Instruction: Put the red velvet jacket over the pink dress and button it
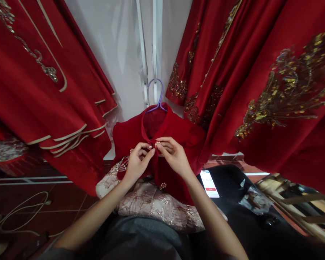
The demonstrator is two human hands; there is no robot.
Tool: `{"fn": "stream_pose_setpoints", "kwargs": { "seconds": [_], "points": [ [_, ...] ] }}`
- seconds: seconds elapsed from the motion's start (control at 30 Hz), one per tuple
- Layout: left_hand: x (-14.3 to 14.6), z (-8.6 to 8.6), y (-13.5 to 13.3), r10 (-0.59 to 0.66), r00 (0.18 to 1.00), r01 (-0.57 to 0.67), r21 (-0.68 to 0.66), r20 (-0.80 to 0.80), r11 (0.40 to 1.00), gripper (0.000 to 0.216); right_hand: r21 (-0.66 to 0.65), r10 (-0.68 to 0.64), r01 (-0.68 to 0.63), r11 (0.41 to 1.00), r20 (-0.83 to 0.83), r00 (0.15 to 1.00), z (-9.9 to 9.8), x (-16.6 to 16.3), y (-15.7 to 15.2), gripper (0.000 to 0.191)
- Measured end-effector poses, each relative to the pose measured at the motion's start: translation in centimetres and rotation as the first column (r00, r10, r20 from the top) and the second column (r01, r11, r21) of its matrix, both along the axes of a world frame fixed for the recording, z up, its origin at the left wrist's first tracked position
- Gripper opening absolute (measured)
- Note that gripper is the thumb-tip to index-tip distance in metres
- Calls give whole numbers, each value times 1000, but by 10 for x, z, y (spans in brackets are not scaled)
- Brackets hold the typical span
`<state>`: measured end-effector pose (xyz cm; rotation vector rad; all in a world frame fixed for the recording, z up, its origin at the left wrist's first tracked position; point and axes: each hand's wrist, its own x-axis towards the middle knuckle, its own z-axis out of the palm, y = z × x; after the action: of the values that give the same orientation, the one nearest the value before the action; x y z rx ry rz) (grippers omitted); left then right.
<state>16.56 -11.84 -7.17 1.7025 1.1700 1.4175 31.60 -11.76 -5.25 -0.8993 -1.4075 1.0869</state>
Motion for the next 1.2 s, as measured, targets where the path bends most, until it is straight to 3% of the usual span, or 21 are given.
{"fn": "stream_pose_setpoints", "kwargs": {
  "seconds": [0.17, 0.4, 0.63, 0.93, 1.2],
  "points": [
    [-8, 12, -2, 137, 912, -69, 183, -387, 981, 18, 64, -24, 24, 998, 10, 1000, -1, 1, 1, 24],
    [-10, 24, -3, 143, 804, -4, 235, -577, 972, 15, 88, -62, 59, 994, 36, 997, -2, 1, -1, 25],
    [-15, 31, -1, 101, 770, 73, 244, -630, 967, 15, 112, -146, 142, 984, 35, 989, -6, -7, -3, 34],
    [-15, 40, 3, 152, 721, 56, 275, -676, 960, 17, 152, -263, 261, 953, -8, 965, -7, -13, -4, 27],
    [-12, 42, 6, 105, 743, 104, 269, -661, 957, 22, 206, -317, 302, 931, 42, 947, -10, -11, -4, 27]
  ]
}}
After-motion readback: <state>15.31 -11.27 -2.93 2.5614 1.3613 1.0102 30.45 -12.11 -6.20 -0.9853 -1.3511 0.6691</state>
